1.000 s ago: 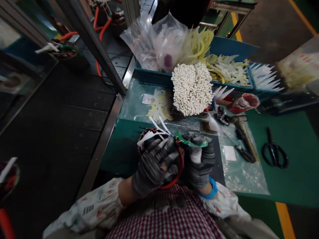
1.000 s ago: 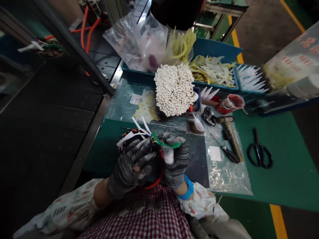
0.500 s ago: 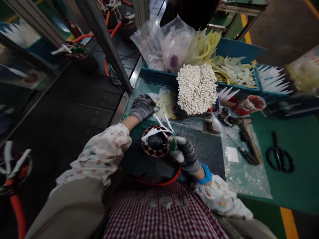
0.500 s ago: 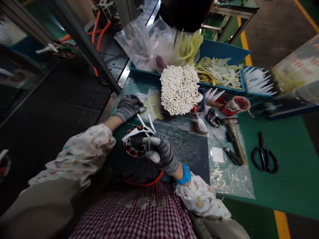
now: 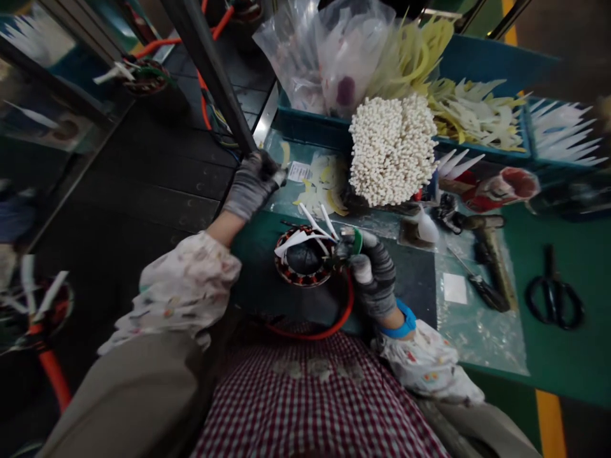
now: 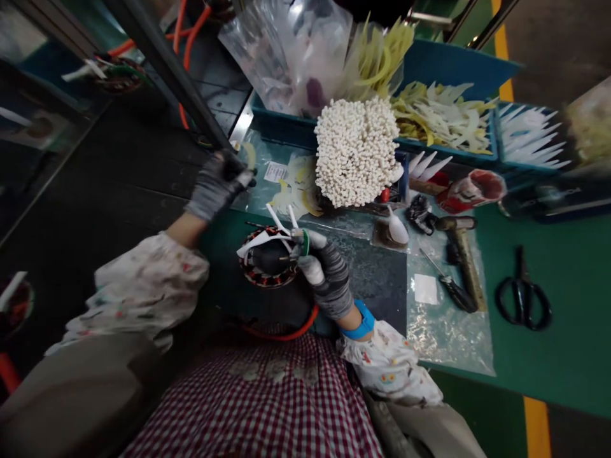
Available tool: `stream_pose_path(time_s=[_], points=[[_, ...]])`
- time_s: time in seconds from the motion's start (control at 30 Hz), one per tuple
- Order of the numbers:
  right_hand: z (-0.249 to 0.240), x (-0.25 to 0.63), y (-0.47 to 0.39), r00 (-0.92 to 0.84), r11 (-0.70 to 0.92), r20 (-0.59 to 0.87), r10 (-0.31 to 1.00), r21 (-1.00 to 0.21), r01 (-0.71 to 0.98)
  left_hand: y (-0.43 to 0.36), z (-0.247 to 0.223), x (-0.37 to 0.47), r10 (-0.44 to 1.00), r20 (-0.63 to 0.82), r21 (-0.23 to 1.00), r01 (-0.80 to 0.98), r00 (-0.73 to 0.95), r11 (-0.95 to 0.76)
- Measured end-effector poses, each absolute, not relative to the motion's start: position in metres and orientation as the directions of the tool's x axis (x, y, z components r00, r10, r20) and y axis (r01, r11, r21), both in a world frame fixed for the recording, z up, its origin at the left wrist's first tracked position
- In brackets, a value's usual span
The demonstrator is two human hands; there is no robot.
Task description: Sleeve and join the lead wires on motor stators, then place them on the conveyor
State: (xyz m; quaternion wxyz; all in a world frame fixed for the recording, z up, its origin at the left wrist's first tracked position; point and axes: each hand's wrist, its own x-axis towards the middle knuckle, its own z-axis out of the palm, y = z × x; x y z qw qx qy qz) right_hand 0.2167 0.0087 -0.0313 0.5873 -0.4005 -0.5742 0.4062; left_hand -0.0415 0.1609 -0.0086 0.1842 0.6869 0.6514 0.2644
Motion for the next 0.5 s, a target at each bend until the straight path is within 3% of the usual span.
stream_pose_path(time_s=[0.1,0.17,0.27,0.37,0.5], points=[[-0.030,0.217,0.015,0.112,0.315,0.312,0.944,-0.949,-0.012,0.089,0.016,-0.042,0.932,0.355,0.632,0.715,0.076,-0.299],[-0.031,0.216,0.019,0.191,0.315,0.311,0.931,-0.949,0.012,0.038,0.023,-0.035,0.875,0.424,0.545,0.707,0.233,-0.452],[-0.035,0.215,0.024,0.230,0.304,0.330,0.916,-0.942,0.143,-0.015,0.015,-0.018,0.811,0.442,0.421,0.710,0.383,-0.565],[-0.036,0.215,0.027,0.145,0.304,0.353,0.924,-0.911,0.280,-0.033,-0.001,-0.006,0.798,0.405,0.317,0.749,0.447,-0.581],[-0.033,0.218,0.025,0.025,0.334,0.347,0.938,-0.918,0.216,-0.036,-0.008,-0.004,0.840,0.317,0.252,0.815,0.440,-0.522]])
